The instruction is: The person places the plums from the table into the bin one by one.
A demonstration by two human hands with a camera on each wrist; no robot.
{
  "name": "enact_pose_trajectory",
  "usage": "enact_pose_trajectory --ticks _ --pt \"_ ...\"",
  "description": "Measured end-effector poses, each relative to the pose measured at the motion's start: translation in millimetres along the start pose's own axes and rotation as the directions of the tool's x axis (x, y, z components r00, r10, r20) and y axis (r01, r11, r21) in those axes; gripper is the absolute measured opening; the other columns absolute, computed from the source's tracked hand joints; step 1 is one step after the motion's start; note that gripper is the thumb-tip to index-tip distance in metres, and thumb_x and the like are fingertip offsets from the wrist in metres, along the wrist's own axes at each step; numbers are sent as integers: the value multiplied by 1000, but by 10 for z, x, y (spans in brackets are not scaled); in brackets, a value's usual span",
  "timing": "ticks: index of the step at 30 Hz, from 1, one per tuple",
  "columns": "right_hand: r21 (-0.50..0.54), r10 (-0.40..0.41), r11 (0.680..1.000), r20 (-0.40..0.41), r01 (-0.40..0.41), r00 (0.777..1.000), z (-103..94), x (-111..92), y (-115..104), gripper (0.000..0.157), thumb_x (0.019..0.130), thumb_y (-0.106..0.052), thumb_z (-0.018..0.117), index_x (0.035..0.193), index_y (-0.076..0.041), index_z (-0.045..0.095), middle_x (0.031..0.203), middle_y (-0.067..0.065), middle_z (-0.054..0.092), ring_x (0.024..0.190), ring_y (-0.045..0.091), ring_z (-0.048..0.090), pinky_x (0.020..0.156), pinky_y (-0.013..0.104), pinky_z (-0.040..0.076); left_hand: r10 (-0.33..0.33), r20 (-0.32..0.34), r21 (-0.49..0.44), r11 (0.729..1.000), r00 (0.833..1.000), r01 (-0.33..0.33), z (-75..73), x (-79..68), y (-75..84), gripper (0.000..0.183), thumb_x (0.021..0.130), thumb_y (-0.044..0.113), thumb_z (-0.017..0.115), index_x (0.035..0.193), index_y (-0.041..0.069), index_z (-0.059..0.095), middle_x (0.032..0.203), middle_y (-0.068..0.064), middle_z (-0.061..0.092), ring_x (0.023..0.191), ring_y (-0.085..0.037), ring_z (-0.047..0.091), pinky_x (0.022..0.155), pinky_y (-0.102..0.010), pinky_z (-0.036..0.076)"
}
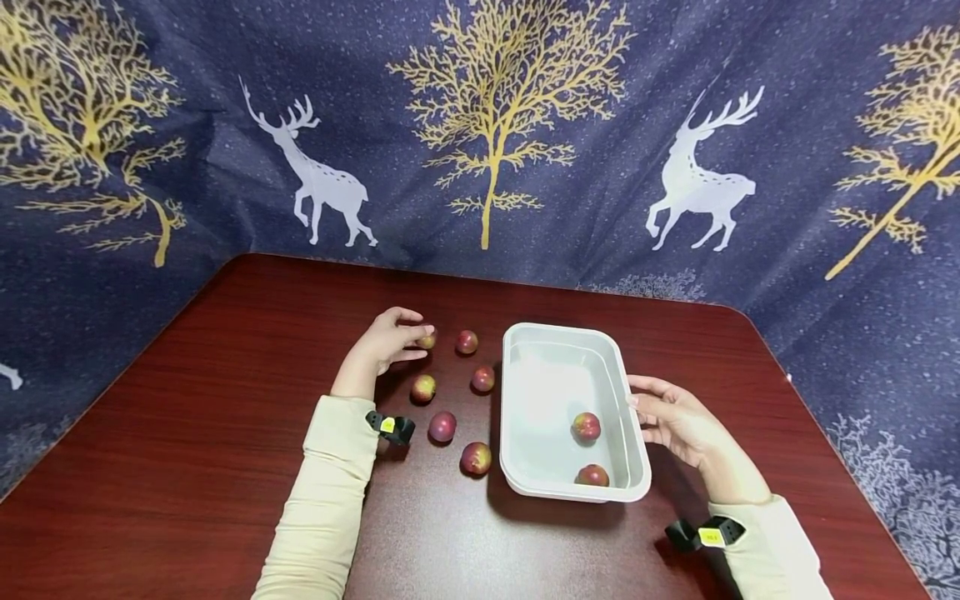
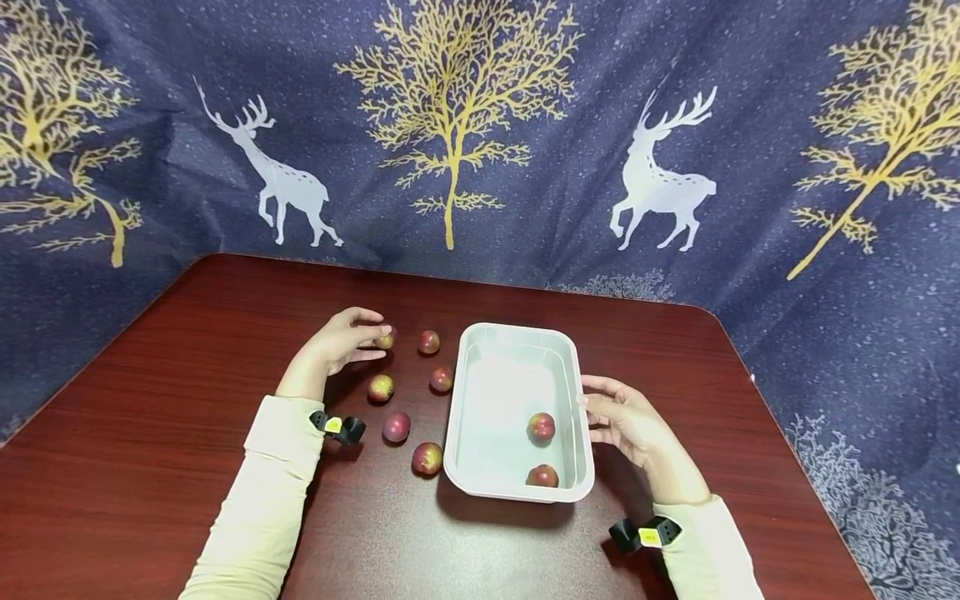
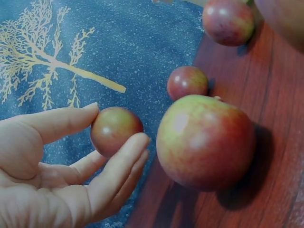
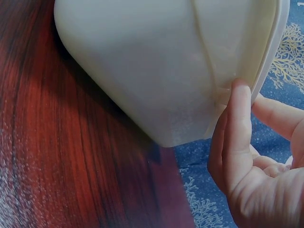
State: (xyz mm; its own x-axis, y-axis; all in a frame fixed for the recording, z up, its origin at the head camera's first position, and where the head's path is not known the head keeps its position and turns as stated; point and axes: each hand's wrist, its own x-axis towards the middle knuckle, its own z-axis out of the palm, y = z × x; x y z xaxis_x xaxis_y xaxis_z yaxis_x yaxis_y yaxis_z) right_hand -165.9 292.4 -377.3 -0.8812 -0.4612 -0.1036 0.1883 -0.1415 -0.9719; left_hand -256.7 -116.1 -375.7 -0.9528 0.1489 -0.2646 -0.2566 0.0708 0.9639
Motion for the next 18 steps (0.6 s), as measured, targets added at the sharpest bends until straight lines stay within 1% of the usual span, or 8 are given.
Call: enact_pose_trajectory --ticks 4,6,9,13,16,18 --pt "-18 13 1000 -18 -14 1000 2 -3 -4 30 98 -1 44 114 -22 59 95 -2 70 80 10 67 69 28 58 -17 8 -25 1000 1000 17 -2 -9 20 53 95 7 55 139 -6 29 106 -9 50 99 -19 57 76 -29 58" --pt "-28 19 999 -24 -19 1000 2 -3 -4 30 98 -1 44 114 -22 59 95 -3 70 80 10 67 69 29 58 -21 6 -29 999 1000 22 -3 -10 26 53 95 7 55 139 -5 29 106 -9 49 101 -22 55 76 -29 58" --pt "-37 22 999 -29 -23 999 4 -5 -7 30 98 -2 44 113 -23 58 96 -3 70 81 10 67 69 29 58 -13 17 -43 999 1000 14 0 -20 42 54 95 8 55 139 -6 28 106 -9 48 97 -20 55 77 -31 58" --pt "-24 17 1000 -23 -18 1000 11 -6 -14 29 98 -1 44 114 -22 58 95 -2 70 80 10 67 69 29 58 17 80 -104 995 997 -9 0 -43 83 51 95 8 54 138 -5 30 110 -8 49 90 -15 56 82 -34 56" --pt "-10 15 1000 -20 -15 1000 17 -6 -17 29 98 0 44 114 -21 57 95 -2 70 80 10 67 69 28 58 49 131 -162 986 990 -28 2 -68 116 45 96 7 52 136 -4 32 111 -6 50 89 -14 59 86 -38 55" --pt "-3 14 1000 -18 -14 1000 18 -7 -15 29 98 0 44 114 -20 57 95 -2 70 79 10 67 69 28 58 66 149 -194 980 987 -36 9 -86 136 42 97 6 51 133 -4 34 109 -4 51 88 -13 60 87 -39 55"
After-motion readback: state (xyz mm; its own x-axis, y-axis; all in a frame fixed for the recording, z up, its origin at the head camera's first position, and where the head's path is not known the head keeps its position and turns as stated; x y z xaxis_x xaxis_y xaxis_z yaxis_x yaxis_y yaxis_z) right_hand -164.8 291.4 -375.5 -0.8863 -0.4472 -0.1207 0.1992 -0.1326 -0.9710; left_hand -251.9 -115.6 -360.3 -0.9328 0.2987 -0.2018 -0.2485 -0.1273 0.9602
